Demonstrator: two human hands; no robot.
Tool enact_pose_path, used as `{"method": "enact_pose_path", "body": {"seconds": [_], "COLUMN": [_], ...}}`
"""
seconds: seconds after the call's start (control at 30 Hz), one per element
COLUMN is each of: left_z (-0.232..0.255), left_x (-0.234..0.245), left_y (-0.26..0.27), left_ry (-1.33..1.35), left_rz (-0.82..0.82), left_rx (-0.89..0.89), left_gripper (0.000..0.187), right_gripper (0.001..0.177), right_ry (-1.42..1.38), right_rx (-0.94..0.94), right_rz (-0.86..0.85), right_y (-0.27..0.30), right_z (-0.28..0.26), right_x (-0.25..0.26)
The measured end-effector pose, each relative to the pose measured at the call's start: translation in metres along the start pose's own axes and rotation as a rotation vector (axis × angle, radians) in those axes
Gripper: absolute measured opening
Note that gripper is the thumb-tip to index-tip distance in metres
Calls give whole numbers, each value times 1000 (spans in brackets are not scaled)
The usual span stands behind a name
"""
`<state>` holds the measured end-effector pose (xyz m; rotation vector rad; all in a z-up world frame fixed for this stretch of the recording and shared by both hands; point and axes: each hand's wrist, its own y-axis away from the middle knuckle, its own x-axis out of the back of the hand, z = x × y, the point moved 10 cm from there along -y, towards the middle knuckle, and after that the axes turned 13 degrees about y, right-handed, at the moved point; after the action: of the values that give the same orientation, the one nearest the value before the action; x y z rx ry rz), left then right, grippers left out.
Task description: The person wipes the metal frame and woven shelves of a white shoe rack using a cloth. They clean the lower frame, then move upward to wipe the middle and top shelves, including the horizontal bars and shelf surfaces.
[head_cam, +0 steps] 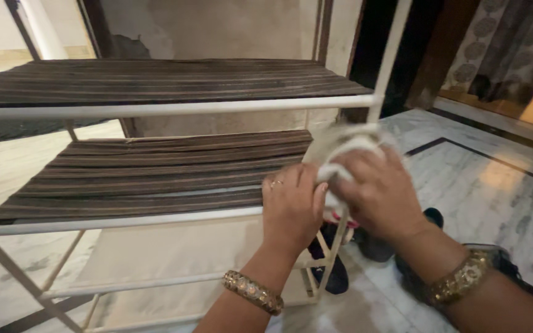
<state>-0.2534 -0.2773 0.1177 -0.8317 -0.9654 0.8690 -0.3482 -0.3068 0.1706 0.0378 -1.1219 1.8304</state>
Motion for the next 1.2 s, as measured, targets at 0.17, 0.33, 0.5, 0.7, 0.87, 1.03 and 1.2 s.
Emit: {"method": "enact_pose_path", "body": {"seconds": [0.17, 0.33, 0.5, 0.7, 0.87, 1.03, 1.2], "left_z": [4, -8, -7, -3, -1, -4, -17], "left_x": [-17, -55, -64, -60, -47, -30, -10], "left_y": [-8, 9, 15, 16, 15, 11, 10], "left_ry": [186, 112, 46, 82, 120, 76, 5], "left_rz": [-71, -348, -376, -326, -313, -313, -368], "left_rx": [70, 213, 148, 115, 46, 25, 23], "left_gripper": [75, 98, 102, 58, 39, 31, 25], "right_gripper": [26, 47, 55, 50, 37, 29, 29], "right_ry": [180, -7, -112, -197, -252, -302, -370], "right_rx": [-183, -74, -76, -41, -20, 9, 70], "right_rz": [64, -92, -83, -81, -3, 34, 10], "right_y": [5, 29, 52, 61, 56, 44, 28], "right_z": [28, 0, -8, -7, -6, -19, -40], "right_x": [8, -27, -38, -37, -24, -17, -22]}}
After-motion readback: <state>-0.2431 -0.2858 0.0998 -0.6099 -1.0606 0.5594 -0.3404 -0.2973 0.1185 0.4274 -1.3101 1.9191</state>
